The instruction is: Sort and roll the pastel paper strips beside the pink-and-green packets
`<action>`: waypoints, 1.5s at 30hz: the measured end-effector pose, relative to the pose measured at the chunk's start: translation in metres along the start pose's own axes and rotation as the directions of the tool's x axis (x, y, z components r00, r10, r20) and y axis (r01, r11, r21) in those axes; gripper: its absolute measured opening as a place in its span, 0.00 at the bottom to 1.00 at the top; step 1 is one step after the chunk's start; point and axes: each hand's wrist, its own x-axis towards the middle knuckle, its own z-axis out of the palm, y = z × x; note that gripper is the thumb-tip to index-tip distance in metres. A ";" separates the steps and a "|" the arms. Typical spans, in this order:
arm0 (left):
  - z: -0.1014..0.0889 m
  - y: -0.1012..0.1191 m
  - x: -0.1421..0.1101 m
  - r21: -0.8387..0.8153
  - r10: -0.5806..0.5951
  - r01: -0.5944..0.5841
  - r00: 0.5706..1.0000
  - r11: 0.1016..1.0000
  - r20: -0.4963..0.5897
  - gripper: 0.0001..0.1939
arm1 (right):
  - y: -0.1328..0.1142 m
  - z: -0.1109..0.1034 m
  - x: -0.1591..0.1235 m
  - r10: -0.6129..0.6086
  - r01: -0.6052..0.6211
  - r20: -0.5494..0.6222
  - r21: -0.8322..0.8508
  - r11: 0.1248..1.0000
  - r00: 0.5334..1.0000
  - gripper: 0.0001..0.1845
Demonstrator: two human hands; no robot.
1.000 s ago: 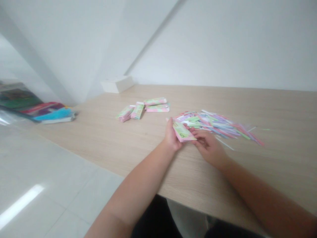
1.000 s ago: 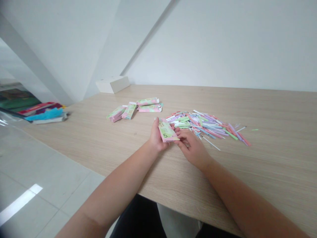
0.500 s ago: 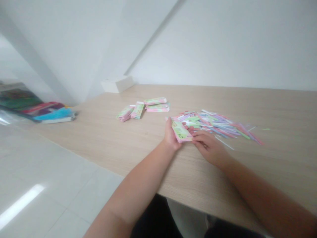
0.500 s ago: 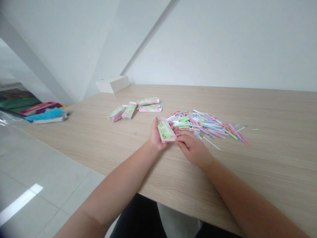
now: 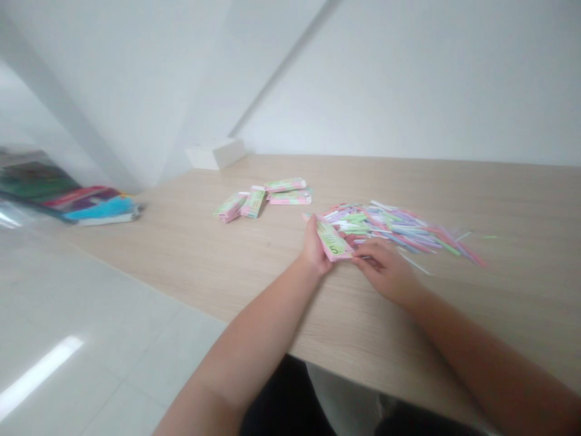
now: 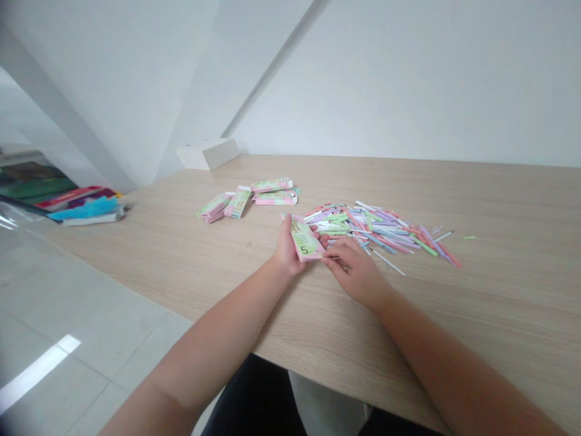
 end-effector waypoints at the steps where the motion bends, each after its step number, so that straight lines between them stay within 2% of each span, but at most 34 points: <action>1: 0.000 0.000 0.000 -0.020 0.014 -0.014 1.000 1.000 0.000 0.33 | -0.001 -0.001 0.001 -0.010 0.010 0.006 -0.030 0.999 1.000 0.04; 7: 0.002 0.001 -0.004 -0.043 0.005 -0.005 1.000 0.999 0.001 0.34 | -0.006 -0.004 0.003 -0.077 0.080 0.068 -0.051 0.995 0.995 0.08; 9: 0.003 0.002 -0.005 -0.025 -0.002 0.002 1.000 1.000 0.005 0.34 | -0.007 -0.004 0.002 -0.066 0.071 0.088 -0.049 0.996 0.994 0.09; 12: 0.003 0.003 -0.006 -0.009 -0.008 0.008 1.000 1.000 0.010 0.34 | -0.006 -0.002 0.001 -0.030 0.031 0.056 -0.031 0.999 0.998 0.07; 20: -0.002 0.000 0.005 -0.001 0.006 -0.006 1.000 1.000 -0.020 0.33 | 0.000 0.003 -0.003 0.133 -0.135 0.020 0.075 0.988 0.991 0.03; 26: 0.002 -0.002 0.003 -0.097 0.006 -0.007 1.000 0.995 -0.010 0.33 | -0.001 0.009 -0.007 0.323 -0.307 -0.059 0.196 0.931 0.944 0.06; 30: 0.003 -0.001 0.001 -0.077 0.009 -0.009 1.000 0.997 0.001 0.33 | 0.000 0.007 -0.007 0.257 -0.242 -0.065 0.179 0.954 0.964 0.06; 37: 0.007 0.002 -0.006 0.027 0.126 -0.128 0.990 0.991 0.064 0.31 | 0.003 0.002 -0.008 0.179 -0.174 -0.025 0.130 0.976 0.984 0.04; 39: 0.008 0.001 -0.007 0.019 0.103 -0.105 0.993 0.994 0.065 0.31 | 0.001 0.005 -0.010 0.224 -0.213 -0.041 0.176 0.961 0.974 0.05; 42: 0.008 0.000 -0.006 -0.029 0.059 -0.058 0.997 0.998 0.046 0.32 | -0.004 0.009 -0.009 0.359 -0.331 -0.046 0.293 0.897 0.932 0.08; 45: 0.008 -0.001 -0.006 -0.069 0.075 -0.073 0.997 0.995 0.027 0.32 | -0.008 0.013 -0.007 0.432 -0.383 -0.046 0.388 0.838 0.901 0.11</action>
